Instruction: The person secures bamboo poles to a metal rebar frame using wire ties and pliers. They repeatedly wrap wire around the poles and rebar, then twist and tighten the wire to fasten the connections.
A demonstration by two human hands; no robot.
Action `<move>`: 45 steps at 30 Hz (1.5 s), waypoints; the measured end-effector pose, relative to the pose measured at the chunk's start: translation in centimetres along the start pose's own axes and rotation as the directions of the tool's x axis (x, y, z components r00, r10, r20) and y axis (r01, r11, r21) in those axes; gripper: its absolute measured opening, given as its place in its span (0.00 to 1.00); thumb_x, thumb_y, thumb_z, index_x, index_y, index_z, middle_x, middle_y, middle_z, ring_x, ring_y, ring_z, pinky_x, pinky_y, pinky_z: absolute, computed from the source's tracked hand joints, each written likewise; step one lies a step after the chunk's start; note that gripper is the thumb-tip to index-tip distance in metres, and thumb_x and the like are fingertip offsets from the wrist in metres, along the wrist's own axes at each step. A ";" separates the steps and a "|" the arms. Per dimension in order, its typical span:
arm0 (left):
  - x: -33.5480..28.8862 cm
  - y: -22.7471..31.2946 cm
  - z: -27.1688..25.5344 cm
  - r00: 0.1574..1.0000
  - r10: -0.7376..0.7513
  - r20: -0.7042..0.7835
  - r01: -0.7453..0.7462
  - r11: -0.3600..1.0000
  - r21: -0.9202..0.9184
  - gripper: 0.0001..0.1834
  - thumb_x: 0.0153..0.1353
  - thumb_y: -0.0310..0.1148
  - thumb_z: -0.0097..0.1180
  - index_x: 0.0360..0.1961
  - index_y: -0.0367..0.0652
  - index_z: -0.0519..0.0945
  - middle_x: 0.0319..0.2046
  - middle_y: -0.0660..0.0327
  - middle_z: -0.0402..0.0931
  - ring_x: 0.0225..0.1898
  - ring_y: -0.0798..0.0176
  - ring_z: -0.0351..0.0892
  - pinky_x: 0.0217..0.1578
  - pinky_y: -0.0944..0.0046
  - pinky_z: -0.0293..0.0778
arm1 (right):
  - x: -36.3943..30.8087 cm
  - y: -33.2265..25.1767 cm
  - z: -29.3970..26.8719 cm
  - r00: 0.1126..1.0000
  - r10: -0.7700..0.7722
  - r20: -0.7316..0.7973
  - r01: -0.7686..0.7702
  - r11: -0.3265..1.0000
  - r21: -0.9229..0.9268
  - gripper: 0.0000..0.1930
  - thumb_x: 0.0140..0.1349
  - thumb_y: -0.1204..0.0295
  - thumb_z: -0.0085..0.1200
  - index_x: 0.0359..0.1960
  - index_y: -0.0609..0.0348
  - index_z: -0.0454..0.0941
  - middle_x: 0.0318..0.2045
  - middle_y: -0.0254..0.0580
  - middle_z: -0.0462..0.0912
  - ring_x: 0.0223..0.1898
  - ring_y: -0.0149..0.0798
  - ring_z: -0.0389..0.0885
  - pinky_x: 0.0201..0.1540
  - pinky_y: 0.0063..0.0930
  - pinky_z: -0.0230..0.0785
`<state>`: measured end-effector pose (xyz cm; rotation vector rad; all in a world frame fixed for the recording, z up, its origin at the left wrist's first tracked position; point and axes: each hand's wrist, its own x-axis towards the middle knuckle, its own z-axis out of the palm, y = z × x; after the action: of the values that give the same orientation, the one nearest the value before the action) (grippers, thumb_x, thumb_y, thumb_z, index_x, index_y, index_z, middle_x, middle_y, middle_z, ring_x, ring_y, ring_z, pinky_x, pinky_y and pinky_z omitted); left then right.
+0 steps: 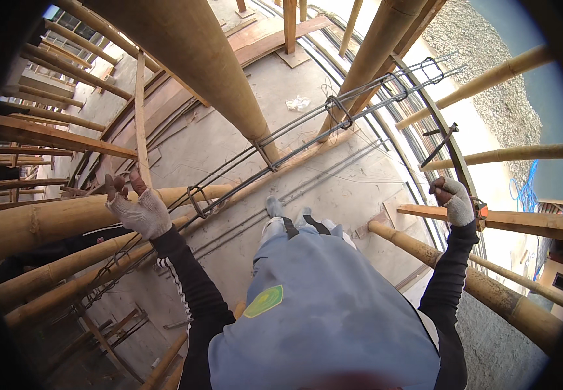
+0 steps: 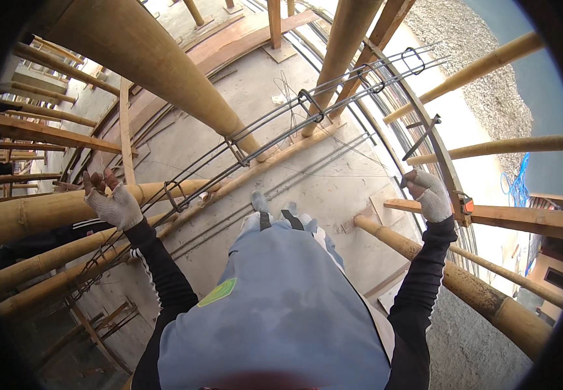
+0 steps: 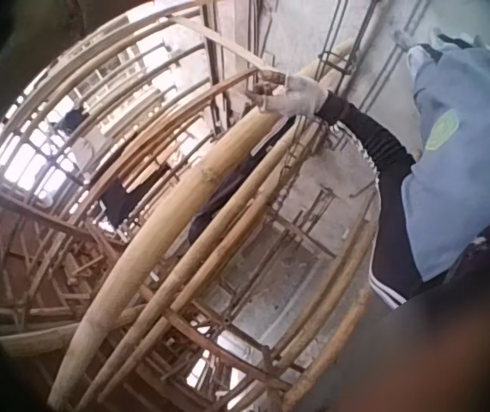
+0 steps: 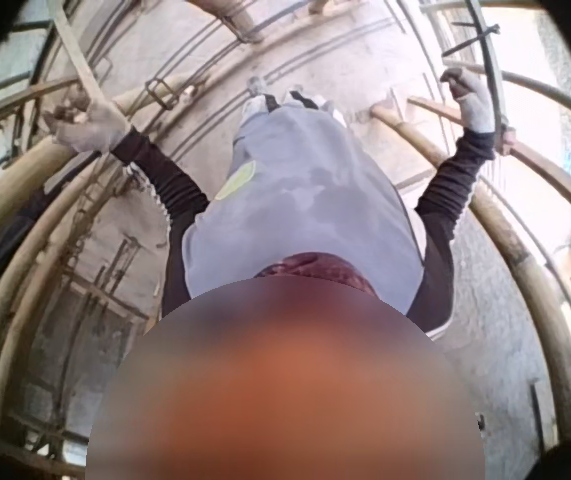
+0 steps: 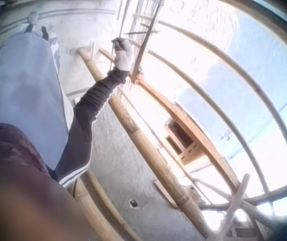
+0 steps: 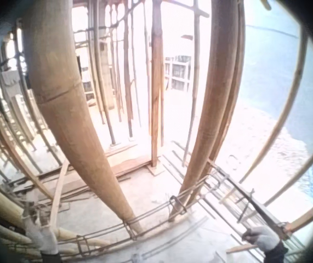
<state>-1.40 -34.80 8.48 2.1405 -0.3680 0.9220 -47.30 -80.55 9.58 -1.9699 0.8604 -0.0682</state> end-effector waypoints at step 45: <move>-2.8 13.9 0.6 0.932 0.281 0.229 -0.165 0.891 -0.422 0.27 0.67 0.37 0.67 0.62 0.37 0.76 0.54 0.50 0.79 0.53 0.54 0.80 0.54 0.58 0.79 | 3.4 -6.2 -0.6 0.994 -0.090 0.060 0.096 0.991 -0.091 0.08 0.68 0.76 0.55 0.41 0.68 0.84 0.33 0.41 0.85 0.39 0.33 0.82 0.46 0.27 0.73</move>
<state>-10.21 -44.62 13.61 1.8715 -0.8899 0.5926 -41.66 -81.14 13.81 -2.0896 0.7473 -0.0276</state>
